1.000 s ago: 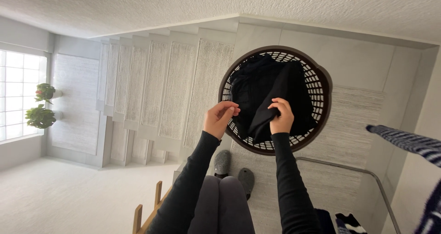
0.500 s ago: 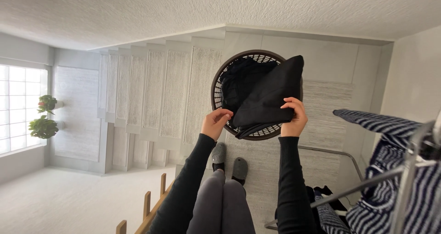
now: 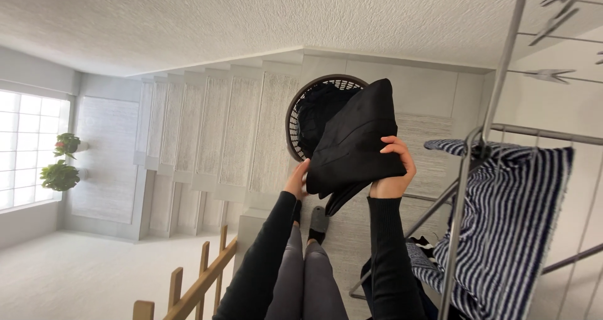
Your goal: The person removes a striped garment, black tops, and a small black item from a laundry basket and hangs them onto a drying rack by hand.
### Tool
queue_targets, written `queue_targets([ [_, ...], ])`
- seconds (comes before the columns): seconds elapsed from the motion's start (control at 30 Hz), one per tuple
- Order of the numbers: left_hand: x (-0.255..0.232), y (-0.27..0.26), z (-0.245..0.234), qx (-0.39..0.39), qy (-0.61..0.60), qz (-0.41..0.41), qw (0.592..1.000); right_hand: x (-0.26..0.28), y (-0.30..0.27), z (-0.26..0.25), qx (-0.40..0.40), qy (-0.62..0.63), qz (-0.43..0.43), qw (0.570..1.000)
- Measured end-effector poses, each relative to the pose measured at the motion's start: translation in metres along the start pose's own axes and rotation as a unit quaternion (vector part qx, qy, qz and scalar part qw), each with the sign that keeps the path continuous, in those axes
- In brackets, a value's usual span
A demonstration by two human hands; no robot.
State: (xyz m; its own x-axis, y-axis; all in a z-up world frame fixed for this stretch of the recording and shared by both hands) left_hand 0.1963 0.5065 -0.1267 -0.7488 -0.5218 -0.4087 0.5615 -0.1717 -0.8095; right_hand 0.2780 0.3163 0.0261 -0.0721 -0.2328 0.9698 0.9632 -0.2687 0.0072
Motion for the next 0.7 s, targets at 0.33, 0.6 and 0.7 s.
queue_targets([
  [0.33,0.039,-0.084,0.069,0.133,-0.262,-0.111,0.949,0.058,-0.016,-0.011,0.002,0.113,0.028,0.993],
  [0.6,0.008,-0.133,0.073,0.11,-0.269,-0.016,0.957,0.084,-0.018,-0.036,0.108,0.238,0.047,0.964],
  [0.7,-0.008,-0.152,0.078,0.116,-0.211,0.074,0.968,0.077,-0.017,-0.053,0.163,0.29,0.04,0.942],
])
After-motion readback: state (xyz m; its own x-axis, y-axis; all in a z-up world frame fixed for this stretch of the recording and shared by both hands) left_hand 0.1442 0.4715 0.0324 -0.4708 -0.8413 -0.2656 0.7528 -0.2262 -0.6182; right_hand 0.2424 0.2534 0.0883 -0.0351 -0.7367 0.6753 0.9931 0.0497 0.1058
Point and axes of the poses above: each hand's wrist, its own y-axis towards the middle knuckle, its own z-axis out of the palm, x = y × z, the point moved 2 cm from there along y, towards the middle knuckle, and after that the axes turned 10 degrees about x, right-handed, at the moved point
